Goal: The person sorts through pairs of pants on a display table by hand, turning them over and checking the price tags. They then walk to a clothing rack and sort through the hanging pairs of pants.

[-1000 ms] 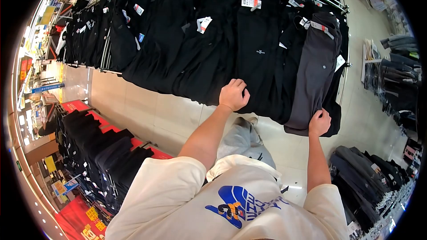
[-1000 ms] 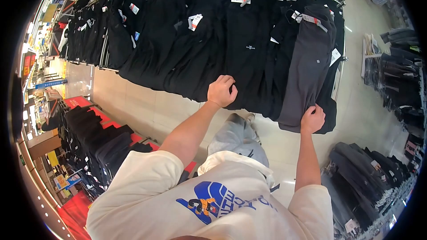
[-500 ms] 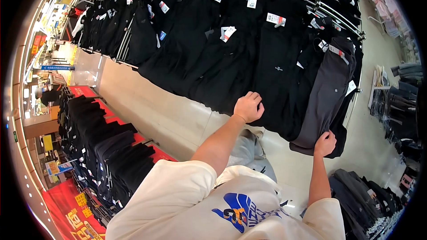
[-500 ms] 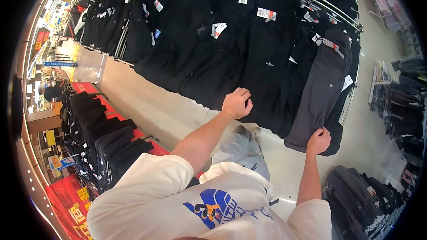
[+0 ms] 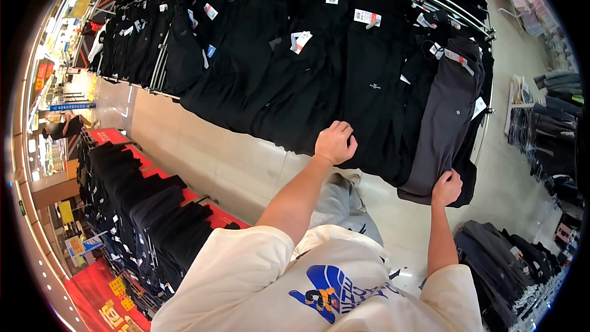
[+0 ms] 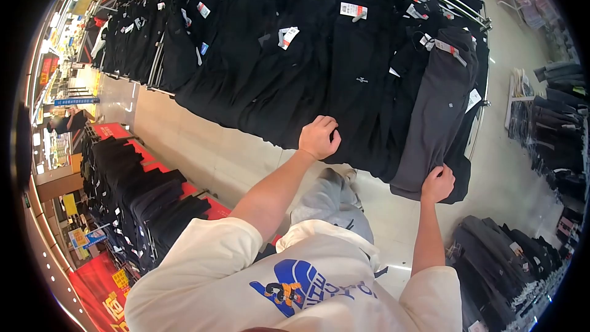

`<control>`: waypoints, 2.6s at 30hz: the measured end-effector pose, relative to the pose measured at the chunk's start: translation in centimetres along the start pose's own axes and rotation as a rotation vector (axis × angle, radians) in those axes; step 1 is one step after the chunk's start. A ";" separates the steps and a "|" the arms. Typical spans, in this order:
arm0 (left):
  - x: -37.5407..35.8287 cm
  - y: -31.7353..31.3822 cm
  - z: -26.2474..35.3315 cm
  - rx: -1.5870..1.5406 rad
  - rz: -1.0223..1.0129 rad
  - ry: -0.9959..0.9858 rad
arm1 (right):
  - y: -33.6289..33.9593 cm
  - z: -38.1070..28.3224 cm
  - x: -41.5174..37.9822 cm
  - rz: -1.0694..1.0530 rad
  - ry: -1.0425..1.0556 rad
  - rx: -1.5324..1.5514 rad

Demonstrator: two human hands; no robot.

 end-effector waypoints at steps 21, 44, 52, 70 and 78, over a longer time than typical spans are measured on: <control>0.2 -0.2 0.1 -0.006 0.020 -0.020 | -0.6 0.6 -0.3 0.017 0.014 0.016; 0.3 0.1 -0.1 -0.011 0.040 -0.030 | -0.3 -0.1 0.5 -0.102 -0.070 -0.044; 0.4 -0.1 -0.4 -0.018 0.026 -0.023 | 1.6 -7.0 1.4 0.103 0.194 0.125; 0.0 -0.9 -1.4 -0.113 -0.023 -0.033 | -12.8 -48.5 -1.6 -0.661 0.503 0.639; 0.6 -0.3 -1.5 -0.331 -0.415 0.264 | -15.3 -53.3 -0.3 -0.728 0.033 0.638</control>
Point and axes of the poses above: each hand's wrist, its own x-axis towards the middle knuckle, its own y-axis out of the back of the hand, z = x × y, the point moved 3 cm from there along x, towards the middle knuckle, and after that the axes turned 3 degrees about z, right-handed, at the moved point
